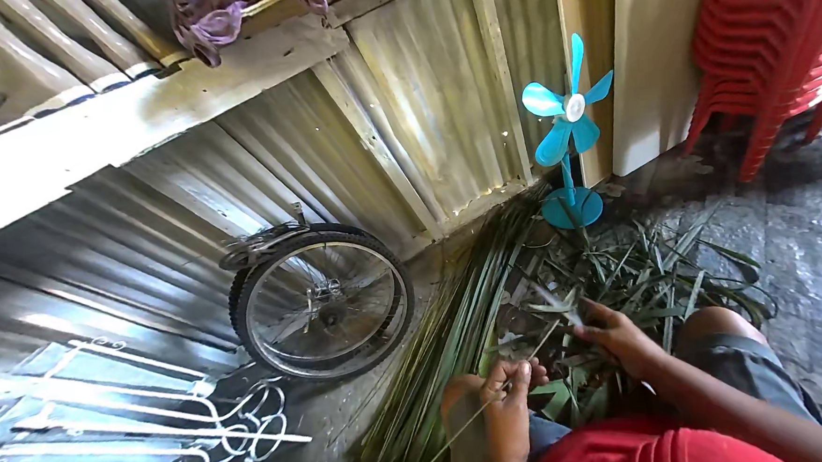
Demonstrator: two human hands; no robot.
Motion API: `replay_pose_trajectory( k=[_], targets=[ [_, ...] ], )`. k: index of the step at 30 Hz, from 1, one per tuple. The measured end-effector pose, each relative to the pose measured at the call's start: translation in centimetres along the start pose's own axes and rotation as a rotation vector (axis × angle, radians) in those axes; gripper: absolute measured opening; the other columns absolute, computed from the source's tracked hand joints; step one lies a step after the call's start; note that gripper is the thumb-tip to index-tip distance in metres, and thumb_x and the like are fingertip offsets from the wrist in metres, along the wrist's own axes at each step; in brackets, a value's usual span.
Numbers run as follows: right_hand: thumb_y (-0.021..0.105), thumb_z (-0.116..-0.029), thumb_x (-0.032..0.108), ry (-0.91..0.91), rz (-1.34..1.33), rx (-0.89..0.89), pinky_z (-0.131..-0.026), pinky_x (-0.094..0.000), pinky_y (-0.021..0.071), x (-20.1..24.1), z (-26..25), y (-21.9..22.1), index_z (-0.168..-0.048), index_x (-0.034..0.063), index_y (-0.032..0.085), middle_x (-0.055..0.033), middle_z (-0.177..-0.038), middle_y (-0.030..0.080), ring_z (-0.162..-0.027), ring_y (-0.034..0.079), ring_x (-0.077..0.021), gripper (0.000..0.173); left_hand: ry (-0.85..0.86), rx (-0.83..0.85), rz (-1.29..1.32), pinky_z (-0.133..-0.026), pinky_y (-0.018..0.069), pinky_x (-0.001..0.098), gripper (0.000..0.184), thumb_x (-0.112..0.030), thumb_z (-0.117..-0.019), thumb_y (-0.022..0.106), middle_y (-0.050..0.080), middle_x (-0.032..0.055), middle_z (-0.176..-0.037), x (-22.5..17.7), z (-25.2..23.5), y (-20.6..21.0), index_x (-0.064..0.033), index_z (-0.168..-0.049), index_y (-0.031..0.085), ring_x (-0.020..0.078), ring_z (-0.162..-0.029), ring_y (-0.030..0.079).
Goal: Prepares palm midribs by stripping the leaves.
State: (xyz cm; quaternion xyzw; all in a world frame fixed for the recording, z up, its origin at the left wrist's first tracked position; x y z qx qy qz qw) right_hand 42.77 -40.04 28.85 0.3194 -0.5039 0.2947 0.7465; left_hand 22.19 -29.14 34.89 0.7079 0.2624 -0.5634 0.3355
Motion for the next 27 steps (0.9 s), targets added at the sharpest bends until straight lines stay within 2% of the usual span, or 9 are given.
replay_pose_trajectory(
  k=[3,7,12,14,16,18,21,23,27],
  targets=[
    [0.076,-0.0919,0.013,0.048,0.092,-0.119,-0.052,-0.0336,0.0449,-1.9,-2.5,-3.9,-0.158,0.0213,0.039,-0.0132,-0.098,0.063,-0.059,0.050,-0.0151,0.076,-0.048,0.007,-0.036,-0.078,0.0656,0.0386,0.010,0.009,-0.0969,0.058,0.076,0.0173,-0.097,0.8,0.8,-0.4,0.0055,-0.094,0.066,0.0248,-0.081,0.076],
    [0.075,-0.0923,0.017,0.067,0.329,-0.146,-0.087,-0.0492,0.0558,-4.3,-4.2,-5.3,-0.136,0.0120,0.066,-0.0159,-0.111,0.072,-0.095,0.069,-0.0263,0.045,-0.097,0.062,-0.124,-0.075,0.0659,0.0374,0.007,0.009,-0.0953,0.059,0.076,0.0160,-0.097,2.7,2.0,0.4,0.0074,-0.096,0.066,0.0231,-0.080,0.076],
    [0.072,-0.0970,0.031,0.288,0.189,-0.372,-0.097,-0.0644,0.0477,-7.0,-4.7,-11.6,-0.134,0.0053,0.065,-0.0230,-0.129,0.064,-0.119,0.060,-0.0391,0.046,0.061,0.016,-0.237,-0.075,0.0664,0.0370,0.006,0.011,-0.0929,0.061,0.076,0.0161,-0.096,0.6,1.4,-1.3,0.0072,-0.093,0.066,0.0237,-0.079,0.076],
    [0.073,-0.0956,0.033,0.376,0.196,-0.350,-0.088,-0.0602,0.0511,-7.7,-4.0,-11.7,-0.130,0.0034,0.065,-0.0224,-0.119,0.065,-0.107,0.062,-0.0359,0.046,0.194,0.026,-0.389,-0.076,0.0666,0.0345,0.005,0.010,-0.0912,0.065,0.076,0.0131,-0.097,0.7,0.5,-2.3,0.0059,-0.093,0.068,0.0205,-0.082,0.076],
    [0.074,-0.0946,0.032,0.443,0.115,-0.294,-0.066,-0.0442,0.0518,-7.8,-2.7,-9.3,-0.121,0.0031,0.064,-0.0136,-0.093,0.062,-0.075,0.058,-0.0231,0.041,0.310,0.085,-0.538,-0.081,0.0658,0.0328,0.006,0.005,-0.0916,0.067,0.076,0.0100,-0.102,1.5,-0.5,-2.7,0.0028,-0.095,0.071,0.0169,-0.087,0.076],
    [0.069,-0.0982,0.028,0.440,-0.056,-0.138,-0.048,-0.0283,0.0417,-6.6,-1.0,-5.3,-0.119,0.0080,0.065,-0.0030,-0.074,0.055,-0.054,0.046,-0.0113,0.029,0.366,0.137,-0.689,-0.089,0.0629,0.0308,0.008,0.001,-0.0924,0.067,0.075,0.0089,-0.105,2.1,-1.4,-2.4,0.0014,-0.097,0.074,0.0139,-0.096,0.074],
    [0.061,-0.1019,0.024,0.347,-0.182,0.266,-0.046,-0.0232,0.0392,-3.5,1.2,0.5,-0.135,0.0142,0.059,0.0009,-0.074,0.054,-0.051,0.045,-0.0071,0.035,0.434,0.243,-0.908,-0.101,0.0562,0.0318,0.013,-0.005,-0.0956,0.064,0.074,0.0122,-0.114,1.8,-1.9,-0.9,0.0011,-0.098,0.076,0.0173,-0.110,0.071],
    [0.060,-0.1009,0.024,0.301,-0.171,0.444,-0.046,-0.0228,0.0391,-1.5,2.7,3.4,-0.142,0.0178,0.055,0.0021,-0.075,0.054,-0.052,0.044,-0.0062,0.042,0.550,0.307,-1.015,-0.097,0.0587,0.0379,0.012,0.000,-0.0922,0.064,0.074,0.0179,-0.110,0.8,-1.6,0.5,0.0017,-0.095,0.076,0.0258,-0.107,0.073],
    [0.061,-0.1005,0.020,0.280,-0.198,0.465,-0.044,-0.0231,0.0369,-0.1,3.4,5.1,-0.151,0.0205,0.049,0.0011,-0.074,0.053,-0.050,0.042,-0.0064,0.052,0.751,0.363,-1.072,-0.098,0.0578,0.0383,0.016,0.001,-0.0884,0.063,0.074,0.0151,-0.112,-0.3,-0.9,1.8,-0.0033,-0.097,0.076,0.0266,-0.109,0.072]
  ],
)
Point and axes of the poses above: each hand's wrist, its own z-axis away from the middle knuckle, its own y-axis out of the palm, x = y × z, the point moved 7 cm from there along -z, towards the middle knuckle
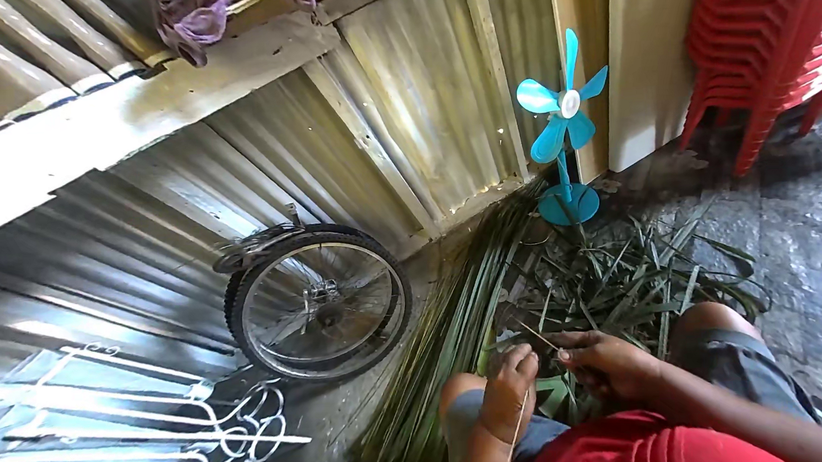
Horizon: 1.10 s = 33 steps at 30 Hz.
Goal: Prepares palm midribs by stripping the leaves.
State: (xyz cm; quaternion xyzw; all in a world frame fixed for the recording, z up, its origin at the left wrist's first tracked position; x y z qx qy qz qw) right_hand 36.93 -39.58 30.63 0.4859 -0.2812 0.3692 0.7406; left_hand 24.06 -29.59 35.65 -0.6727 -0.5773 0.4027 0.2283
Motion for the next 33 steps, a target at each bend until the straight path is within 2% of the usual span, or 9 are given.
replay_pose_trajectory(
  k=[8,12,16,19,22,25,28,30,33],
  targets=[
    [0.063,-0.0985,0.017,0.002,-0.055,-0.015,-0.043,-0.0223,0.0364,-0.3,-0.4,0.3,-0.144,0.0169,0.057,0.0012,-0.071,0.053,-0.049,0.042,-0.0061,0.046,0.045,-0.026,-0.041,-0.101,0.0558,0.0343,0.015,-0.001,-0.0899,0.062,0.074,0.0128,-0.112,-0.8,0.0,-0.4,-0.0043,-0.096,0.075,0.0234,-0.112,0.070],
    [0.064,-0.0994,0.016,-0.022,-0.092,-0.142,-0.043,-0.0234,0.0379,-0.4,-0.9,-0.9,-0.144,0.0133,0.056,0.0003,-0.071,0.054,-0.048,0.043,-0.0067,0.046,0.008,-0.031,0.011,-0.101,0.0557,0.0321,0.015,-0.003,-0.0927,0.062,0.074,0.0105,-0.114,-1.4,0.0,-0.4,-0.0039,-0.098,0.076,0.0200,-0.112,0.070],
    [0.062,-0.0998,0.014,-0.048,-0.103,-0.434,-0.045,-0.0267,0.0401,-0.5,-1.8,-6.1,-0.143,0.0138,0.057,-0.0037,-0.080,0.058,-0.052,0.045,-0.0097,0.043,0.007,-0.040,0.057,-0.103,0.0547,0.0289,0.013,-0.004,-0.0950,0.062,0.074,0.0099,-0.115,-2.3,0.6,-1.3,-0.0047,-0.098,0.075,0.0170,-0.114,0.069],
    [0.064,-0.0981,0.014,-0.003,-0.034,-0.600,-0.051,-0.0306,0.0419,-1.9,-2.4,-10.5,-0.139,0.0125,0.060,-0.0065,-0.089,0.061,-0.061,0.049,-0.0124,0.041,0.034,-0.001,0.080,-0.102,0.0550,0.0295,0.013,-0.004,-0.0945,0.062,0.074,0.0106,-0.114,-2.7,1.4,-1.3,-0.0036,-0.098,0.075,0.0182,-0.113,0.070],
    [0.074,-0.0927,0.012,0.055,0.061,-0.650,-0.060,-0.0352,0.0472,-3.3,-3.0,-11.7,-0.136,0.0100,0.063,-0.0125,-0.107,0.066,-0.074,0.056,-0.0171,0.045,0.034,0.064,0.117,-0.101,0.0563,0.0325,0.012,-0.003,-0.0936,0.063,0.075,0.0119,-0.112,-2.9,2.5,0.1,-0.0024,-0.097,0.075,0.0207,-0.111,0.071],
    [0.075,-0.0907,0.010,0.095,0.174,-0.653,-0.070,-0.0406,0.0495,-3.6,-3.6,-11.7,-0.141,0.0133,0.061,-0.0144,-0.116,0.065,-0.086,0.059,-0.0206,0.052,0.036,0.102,0.173,-0.098,0.0575,0.0352,0.011,-0.001,-0.0917,0.064,0.075,0.0145,-0.110,-3.1,3.3,1.5,0.0000,-0.094,0.075,0.0244,-0.108,0.073],
    [0.078,-0.0908,0.017,0.117,0.307,-0.694,-0.083,-0.0487,0.0524,-4.2,-4.2,-12.9,-0.130,0.0098,0.068,-0.0165,-0.117,0.068,-0.098,0.064,-0.0270,0.042,0.051,0.085,0.170,-0.098,0.0574,0.0331,0.012,-0.002,-0.0923,0.064,0.075,0.0138,-0.108,-3.0,3.5,1.4,-0.0004,-0.094,0.075,0.0227,-0.106,0.073],
    [0.075,-0.0930,0.025,0.124,0.402,-0.829,-0.085,-0.0579,0.0517,-5.1,-3.7,-16.4,-0.118,0.0052,0.072,-0.0207,-0.111,0.069,-0.099,0.065,-0.0348,0.032,0.064,0.045,0.191,-0.099,0.0569,0.0312,0.012,-0.003,-0.0945,0.063,0.075,0.0130,-0.108,-3.3,3.5,0.5,-0.0011,-0.095,0.074,0.0204,-0.107,0.072],
    [0.075,-0.0947,0.029,0.218,0.363,-0.889,-0.093,-0.0617,0.0490,-5.4,-1.9,-19.1,-0.125,0.0014,0.068,-0.0246,-0.121,0.065,-0.112,0.062,-0.0393,0.042,-0.091,0.016,0.175,-0.099,0.0573,0.0295,0.014,-0.008,-0.0977,0.062,0.075,0.0097,-0.110,-2.1,3.5,-0.7,-0.0032,-0.092,0.075,0.0161,-0.108,0.072]
  ],
)
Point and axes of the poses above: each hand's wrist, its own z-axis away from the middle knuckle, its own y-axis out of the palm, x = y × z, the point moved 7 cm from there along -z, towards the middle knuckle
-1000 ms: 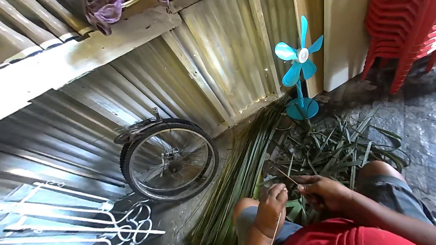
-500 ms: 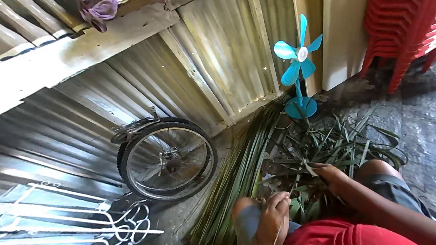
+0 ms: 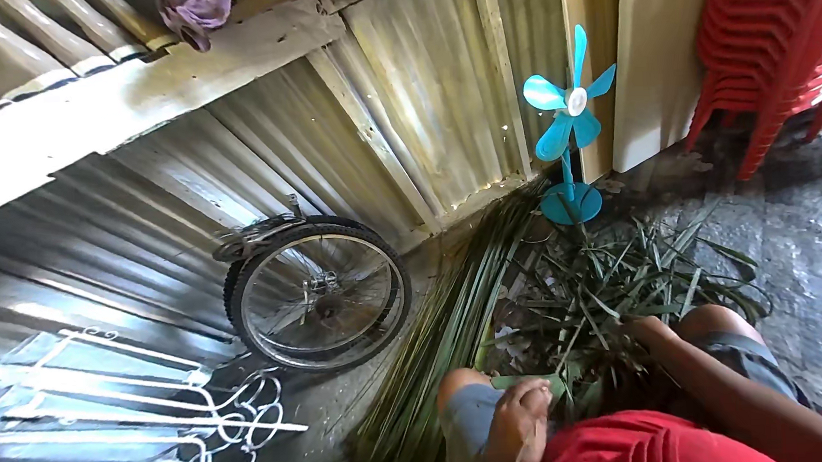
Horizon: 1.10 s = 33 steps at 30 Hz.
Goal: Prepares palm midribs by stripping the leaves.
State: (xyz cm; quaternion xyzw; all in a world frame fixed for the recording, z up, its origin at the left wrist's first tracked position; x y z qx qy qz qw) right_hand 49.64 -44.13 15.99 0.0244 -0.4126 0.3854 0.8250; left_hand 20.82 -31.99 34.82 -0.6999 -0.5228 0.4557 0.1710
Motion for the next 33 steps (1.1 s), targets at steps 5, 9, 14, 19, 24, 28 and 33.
replay_pose_trajectory(
  k=[5,9,14,19,24,28,33],
  targets=[
    [0.073,-0.0955,0.032,0.134,-0.325,0.224,-0.047,-0.0308,0.0436,1.0,5.3,3.6,-0.107,0.0062,0.063,-0.0045,-0.072,0.053,-0.053,0.048,-0.0135,0.030,-0.260,-0.150,0.068,-0.097,0.0590,0.0306,0.011,-0.004,-0.0947,0.065,0.076,0.0091,-0.110,4.9,0.0,-0.4,0.0003,-0.094,0.075,0.0141,-0.104,0.073],
    [0.060,-0.1022,0.025,-0.111,-0.476,0.714,-0.046,-0.0228,0.0410,5.8,11.4,6.5,-0.133,0.0122,0.061,0.0008,-0.074,0.054,-0.052,0.046,-0.0073,0.033,-0.378,-0.325,0.290,-0.086,0.0645,0.0316,0.008,0.002,-0.0912,0.069,0.076,0.0095,-0.103,6.5,-0.5,0.7,0.0029,-0.099,0.072,0.0142,-0.092,0.075],
    [0.064,-0.0981,0.017,-0.193,-0.458,0.868,-0.046,-0.0228,0.0390,7.7,15.6,8.7,-0.145,0.0148,0.054,0.0005,-0.076,0.056,-0.052,0.044,-0.0061,0.048,-0.495,-0.367,0.457,-0.080,0.0605,0.0257,0.001,0.002,-0.0898,0.069,0.072,0.0046,-0.085,5.3,-2.1,2.1,0.0013,-0.089,0.069,0.0077,-0.083,0.070],
    [0.063,-0.0976,0.015,-0.161,-0.549,0.838,-0.046,-0.0232,0.0412,7.8,14.7,8.4,-0.148,0.0132,0.050,-0.0010,-0.074,0.057,-0.050,0.046,-0.0068,0.052,-0.664,-0.339,0.709,-0.085,0.0604,0.0326,0.003,0.003,-0.0938,0.065,0.072,0.0096,-0.091,5.3,-1.5,3.0,0.0028,-0.091,0.068,0.0153,-0.087,0.071],
    [0.063,-0.0994,0.018,-0.125,-0.672,0.500,-0.044,-0.0252,0.0413,7.4,10.2,5.7,-0.143,0.0150,0.055,-0.0016,-0.078,0.057,-0.051,0.046,-0.0083,0.044,-0.574,-0.309,0.873,-0.084,0.0648,0.0404,0.005,0.007,-0.0970,0.060,0.073,0.0197,-0.110,4.1,-0.7,2.9,0.0069,-0.096,0.064,0.0278,-0.091,0.076],
    [0.066,-0.0995,0.020,-0.108,-0.782,0.172,-0.044,-0.0260,0.0395,6.9,5.4,0.6,-0.138,0.0148,0.060,-0.0001,-0.074,0.053,-0.050,0.044,-0.0086,0.039,-0.626,-0.369,0.857,-0.082,0.0648,0.0385,0.005,0.007,-0.0970,0.059,0.074,0.0196,-0.109,4.2,-0.1,1.5,0.0066,-0.096,0.064,0.0266,-0.088,0.076],
    [0.064,-0.0990,0.014,-0.232,-0.500,0.515,-0.045,-0.0243,0.0401,8.3,11.2,3.7,-0.143,0.0115,0.056,-0.0029,-0.083,0.059,-0.052,0.045,-0.0077,0.045,-0.788,-0.465,0.933,-0.083,0.0635,0.0401,0.006,0.005,-0.0990,0.057,0.075,0.0205,-0.099,5.9,-0.4,2.3,0.0076,-0.096,0.062,0.0274,-0.086,0.075]
  ],
)
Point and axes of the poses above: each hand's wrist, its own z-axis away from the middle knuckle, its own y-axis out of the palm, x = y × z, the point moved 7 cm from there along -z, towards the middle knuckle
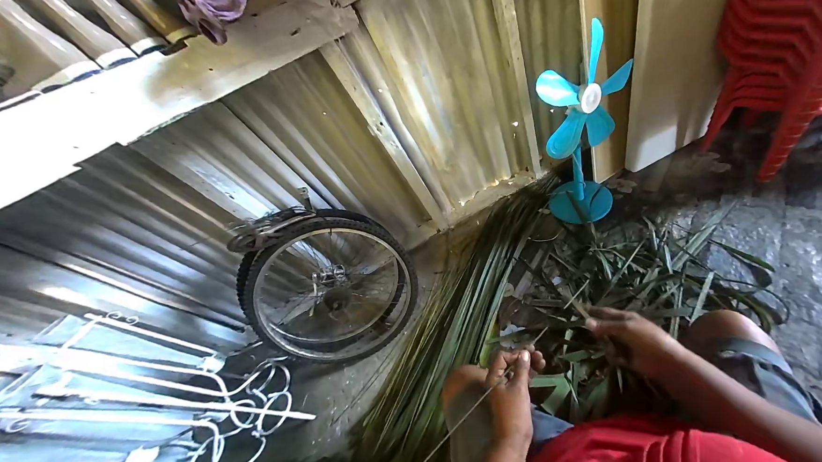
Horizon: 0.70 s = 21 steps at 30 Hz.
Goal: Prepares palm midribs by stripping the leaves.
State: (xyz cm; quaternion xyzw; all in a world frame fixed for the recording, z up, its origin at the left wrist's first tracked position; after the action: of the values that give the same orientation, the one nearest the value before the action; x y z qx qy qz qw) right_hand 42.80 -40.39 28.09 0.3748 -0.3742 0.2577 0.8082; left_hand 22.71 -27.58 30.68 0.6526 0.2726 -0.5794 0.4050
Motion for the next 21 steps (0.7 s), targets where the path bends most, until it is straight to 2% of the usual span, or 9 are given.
replay_pose_trajectory(
  k=[3,5,8,11,15,18,21],
  targets=[
    [0.068,-0.0952,0.013,0.047,0.059,0.249,-0.044,-0.0233,0.0413,-1.3,1.3,4.3,-0.144,0.0123,0.055,-0.0023,-0.079,0.062,-0.049,0.045,-0.0061,0.050,-0.066,-0.002,0.014,-0.085,0.0627,0.0430,0.004,0.003,-0.0978,0.060,0.072,0.0172,-0.094,0.6,-0.4,1.1,0.0060,-0.095,0.062,0.0263,-0.088,0.074],
    [0.070,-0.0936,0.010,0.096,0.003,0.285,-0.044,-0.0228,0.0410,-1.7,1.7,5.5,-0.143,0.0110,0.056,-0.0022,-0.076,0.061,-0.049,0.046,-0.0062,0.051,-0.085,0.032,0.045,-0.086,0.0625,0.0449,0.004,0.005,-0.0975,0.059,0.072,0.0188,-0.096,1.0,-0.5,1.7,0.0069,-0.096,0.062,0.0278,-0.089,0.073],
    [0.065,-0.0956,0.011,0.141,-0.089,0.299,-0.044,-0.0217,0.0414,-1.9,1.7,5.7,-0.142,0.0121,0.056,-0.0015,-0.074,0.059,-0.049,0.047,-0.0059,0.047,-0.091,0.075,0.072,-0.088,0.0623,0.0457,0.005,0.006,-0.0976,0.059,0.073,0.0201,-0.101,0.9,-0.4,1.8,0.0071,-0.098,0.063,0.0291,-0.092,0.074],
    [0.061,-0.0980,0.013,0.124,-0.132,0.249,-0.043,-0.0223,0.0406,-1.8,1.5,5.2,-0.144,0.0129,0.053,-0.0017,-0.073,0.057,-0.048,0.045,-0.0064,0.047,-0.073,0.112,0.043,-0.088,0.0624,0.0446,0.005,0.004,-0.0977,0.059,0.073,0.0168,-0.098,0.6,0.1,2.0,0.0046,-0.095,0.064,0.0270,-0.091,0.074],
    [0.063,-0.0981,0.011,0.090,-0.152,0.127,-0.043,-0.0231,0.0413,-1.7,0.7,4.5,-0.144,0.0100,0.053,-0.0035,-0.076,0.060,-0.048,0.046,-0.0069,0.047,-0.050,0.113,0.034,-0.086,0.0626,0.0423,0.007,0.004,-0.0967,0.061,0.073,0.0142,-0.093,0.5,0.6,2.0,0.0030,-0.091,0.064,0.0241,-0.088,0.074],
    [0.064,-0.0986,0.013,-0.001,-0.203,-0.108,-0.045,-0.0255,0.0422,-0.5,-0.8,1.1,-0.143,0.0106,0.054,-0.0039,-0.084,0.061,-0.053,0.048,-0.0085,0.046,-0.085,0.100,0.120,-0.084,0.0634,0.0413,0.009,0.007,-0.0985,0.056,0.075,0.0198,-0.102,0.1,1.3,1.5,0.0047,-0.092,0.062,0.0277,-0.088,0.076],
    [0.064,-0.0999,0.017,-0.065,-0.233,-0.330,-0.045,-0.0259,0.0415,1.4,-2.0,-3.5,-0.140,0.0121,0.057,-0.0019,-0.082,0.058,-0.053,0.046,-0.0087,0.041,-0.093,0.050,0.169,-0.083,0.0635,0.0405,0.012,0.008,-0.0991,0.052,0.075,0.0198,-0.102,-0.3,1.6,0.4,0.0037,-0.092,0.061,0.0279,-0.087,0.076]
  ],
)
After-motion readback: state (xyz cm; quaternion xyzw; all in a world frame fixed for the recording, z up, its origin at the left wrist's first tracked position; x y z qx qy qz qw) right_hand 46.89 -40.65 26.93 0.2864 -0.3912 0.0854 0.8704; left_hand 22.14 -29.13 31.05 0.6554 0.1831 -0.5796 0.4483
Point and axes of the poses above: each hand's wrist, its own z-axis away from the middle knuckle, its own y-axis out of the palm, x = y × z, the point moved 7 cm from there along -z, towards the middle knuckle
